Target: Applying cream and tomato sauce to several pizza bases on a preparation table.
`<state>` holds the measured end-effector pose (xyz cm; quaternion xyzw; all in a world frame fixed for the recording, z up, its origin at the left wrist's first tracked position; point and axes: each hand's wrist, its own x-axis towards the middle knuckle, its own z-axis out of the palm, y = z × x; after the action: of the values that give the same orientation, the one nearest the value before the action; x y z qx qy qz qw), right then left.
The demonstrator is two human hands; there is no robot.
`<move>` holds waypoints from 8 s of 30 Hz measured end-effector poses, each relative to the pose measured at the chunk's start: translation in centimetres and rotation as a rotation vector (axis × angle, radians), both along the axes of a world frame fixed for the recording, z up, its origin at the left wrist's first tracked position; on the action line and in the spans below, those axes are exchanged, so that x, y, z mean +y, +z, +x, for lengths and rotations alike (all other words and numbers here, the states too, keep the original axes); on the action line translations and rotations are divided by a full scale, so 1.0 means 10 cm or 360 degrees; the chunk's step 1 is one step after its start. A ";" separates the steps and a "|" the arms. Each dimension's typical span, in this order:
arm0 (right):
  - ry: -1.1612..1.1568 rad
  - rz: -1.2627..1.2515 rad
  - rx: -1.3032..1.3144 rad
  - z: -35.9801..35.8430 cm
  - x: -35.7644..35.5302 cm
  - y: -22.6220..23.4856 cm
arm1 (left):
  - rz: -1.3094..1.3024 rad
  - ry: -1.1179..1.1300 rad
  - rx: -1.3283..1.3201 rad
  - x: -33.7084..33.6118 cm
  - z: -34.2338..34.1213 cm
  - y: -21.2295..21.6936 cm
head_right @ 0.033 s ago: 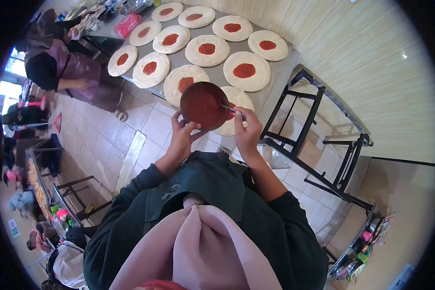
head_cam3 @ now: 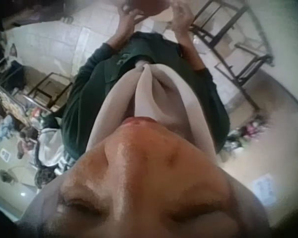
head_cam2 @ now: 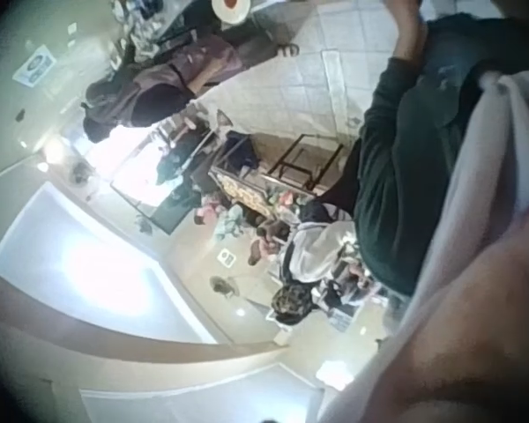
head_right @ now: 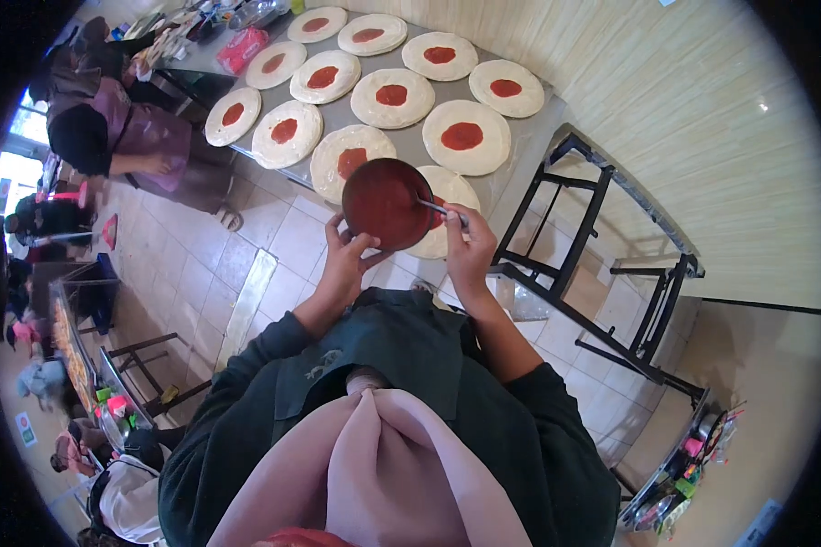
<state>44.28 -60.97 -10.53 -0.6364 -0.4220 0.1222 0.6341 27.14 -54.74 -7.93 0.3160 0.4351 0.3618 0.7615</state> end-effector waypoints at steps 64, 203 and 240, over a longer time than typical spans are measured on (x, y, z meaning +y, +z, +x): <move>-0.0163 0.0194 0.0699 0.80 0.53 0.35 | -0.0302 0.0153 -0.0222 0.30 0.21 0.02; 0.0644 -0.0187 0.1352 -0.33 0.90 -0.18 | -0.0280 0.0887 -0.0347 0.13 -0.59 -0.19; 0.0514 0.0040 0.0541 -0.33 1.28 0.29 | -0.0272 0.0856 -0.0267 0.32 -0.63 -0.24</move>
<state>41.03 -48.20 -7.67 -0.5230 -0.4070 0.3221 0.6761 20.84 -51.55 -10.29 0.0928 0.4677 0.5376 0.6954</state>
